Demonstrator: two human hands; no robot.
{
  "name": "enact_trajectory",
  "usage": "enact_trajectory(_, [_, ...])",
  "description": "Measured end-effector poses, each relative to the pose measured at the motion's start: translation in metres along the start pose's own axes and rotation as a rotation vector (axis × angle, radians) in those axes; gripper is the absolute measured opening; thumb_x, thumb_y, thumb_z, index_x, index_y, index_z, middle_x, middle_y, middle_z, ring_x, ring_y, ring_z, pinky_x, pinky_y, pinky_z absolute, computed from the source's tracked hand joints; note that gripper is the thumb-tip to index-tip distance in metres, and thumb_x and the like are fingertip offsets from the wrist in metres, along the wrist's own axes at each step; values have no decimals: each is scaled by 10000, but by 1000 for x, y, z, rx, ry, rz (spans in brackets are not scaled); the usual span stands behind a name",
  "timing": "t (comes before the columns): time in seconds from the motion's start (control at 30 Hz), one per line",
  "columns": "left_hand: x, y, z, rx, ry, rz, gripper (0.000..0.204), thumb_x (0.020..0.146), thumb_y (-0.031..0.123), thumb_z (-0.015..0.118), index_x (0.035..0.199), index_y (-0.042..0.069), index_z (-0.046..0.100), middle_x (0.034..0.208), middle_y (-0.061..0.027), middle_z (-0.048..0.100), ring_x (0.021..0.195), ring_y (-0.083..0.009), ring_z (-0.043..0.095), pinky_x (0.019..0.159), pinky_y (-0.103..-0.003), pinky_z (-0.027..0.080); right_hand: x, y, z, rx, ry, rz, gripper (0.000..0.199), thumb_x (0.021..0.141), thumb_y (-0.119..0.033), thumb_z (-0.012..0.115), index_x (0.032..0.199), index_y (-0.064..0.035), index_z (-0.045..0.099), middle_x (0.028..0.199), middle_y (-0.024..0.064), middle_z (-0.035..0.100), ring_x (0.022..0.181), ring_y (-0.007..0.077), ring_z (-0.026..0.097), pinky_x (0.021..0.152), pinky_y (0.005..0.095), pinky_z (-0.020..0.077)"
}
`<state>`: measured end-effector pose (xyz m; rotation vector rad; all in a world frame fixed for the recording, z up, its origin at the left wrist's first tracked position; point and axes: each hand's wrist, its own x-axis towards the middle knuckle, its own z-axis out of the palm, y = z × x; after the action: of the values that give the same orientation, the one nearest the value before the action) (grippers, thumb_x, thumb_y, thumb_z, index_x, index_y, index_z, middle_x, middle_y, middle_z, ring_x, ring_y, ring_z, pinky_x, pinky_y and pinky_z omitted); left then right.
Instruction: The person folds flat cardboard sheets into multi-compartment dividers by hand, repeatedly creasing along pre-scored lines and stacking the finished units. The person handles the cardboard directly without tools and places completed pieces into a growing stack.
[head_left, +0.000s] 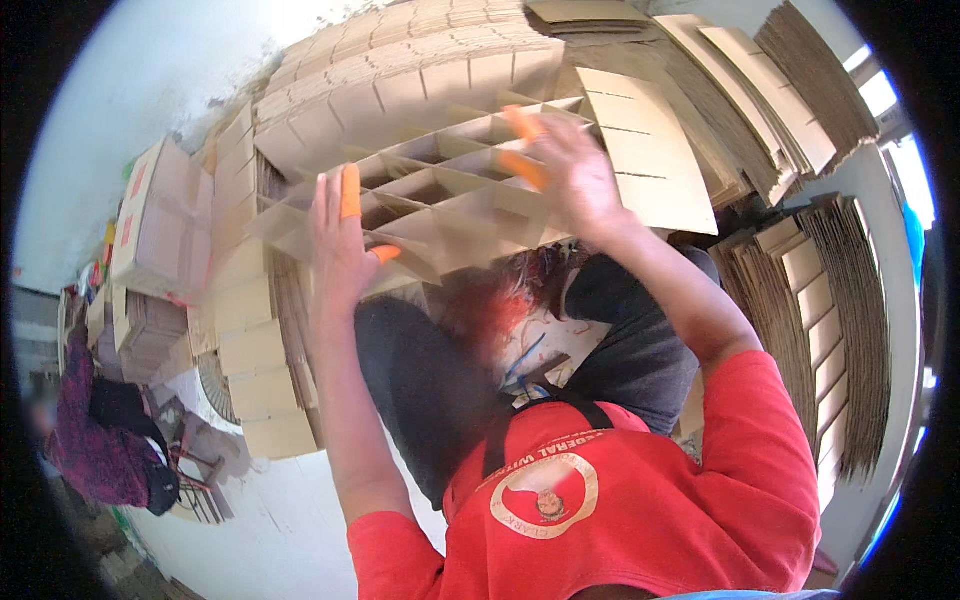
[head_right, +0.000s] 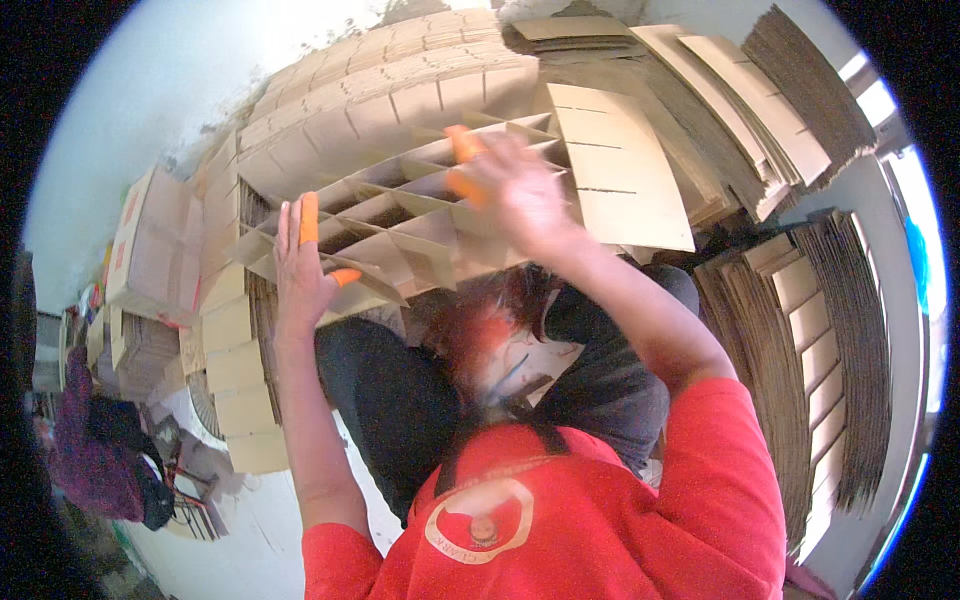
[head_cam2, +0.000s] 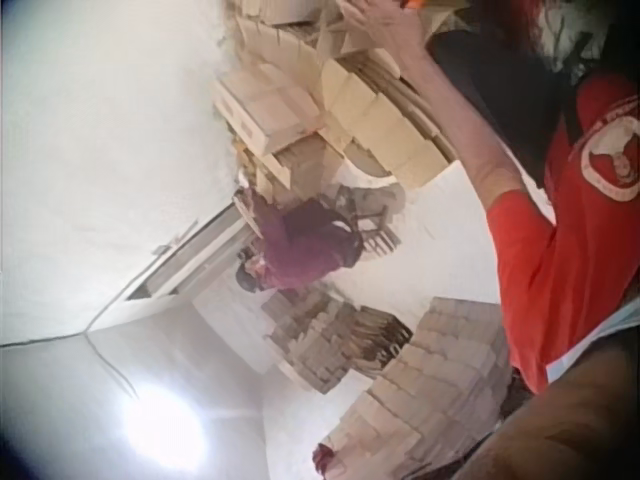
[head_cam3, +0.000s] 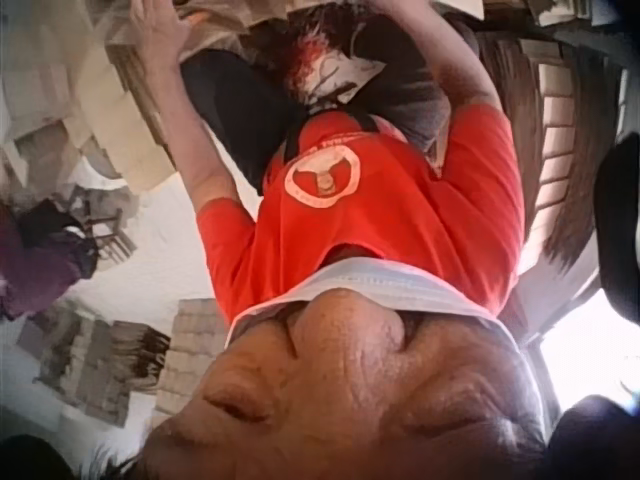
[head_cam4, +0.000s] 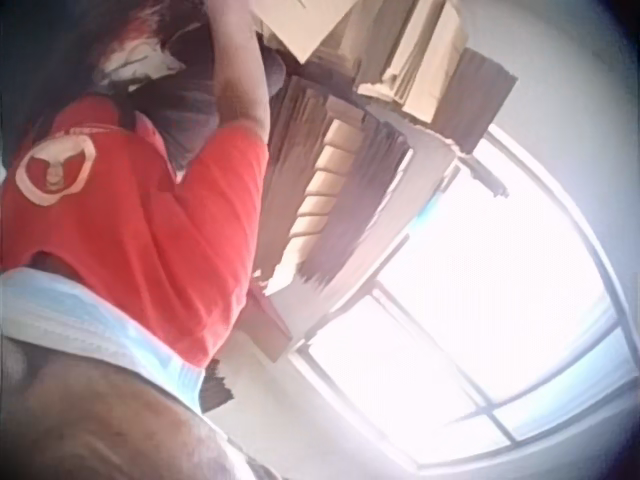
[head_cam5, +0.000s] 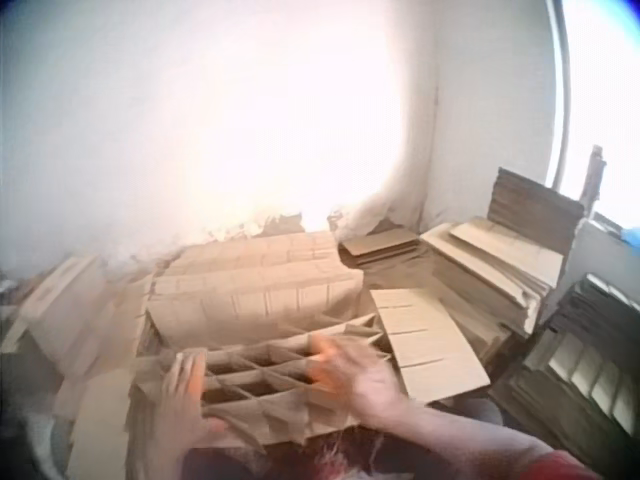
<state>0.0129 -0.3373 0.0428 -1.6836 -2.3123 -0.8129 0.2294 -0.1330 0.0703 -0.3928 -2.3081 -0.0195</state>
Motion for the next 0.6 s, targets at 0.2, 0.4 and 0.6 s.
enact_trajectory(0.2, [63,-13,16,9,-190,46,1130,558,141,885,1486,30,251,1540,-169,259,1449,-359,186,1177,-446,222,-73,126,-88,-500,-104,539,760,854,-527,652,1402,-44,442,1324,186,536,1233,369,485,1036,486,381])
enact_trajectory(0.4, [103,-42,34,29,-347,129,1157,523,125,887,1483,-11,255,1546,-192,262,1450,-353,196,1182,-418,229,-110,186,-113,28,-237,977,809,828,-487,719,1398,9,429,1058,248,673,982,327,659,852,402,514])
enact_trajectory(0.6, [111,-36,38,-58,-473,-37,1093,580,106,873,1500,84,284,1406,-164,464,1306,-339,404,1088,-422,328,-117,194,-114,604,-93,1215,500,825,-274,774,1165,50,601,861,108,693,731,123,642,671,287,524])
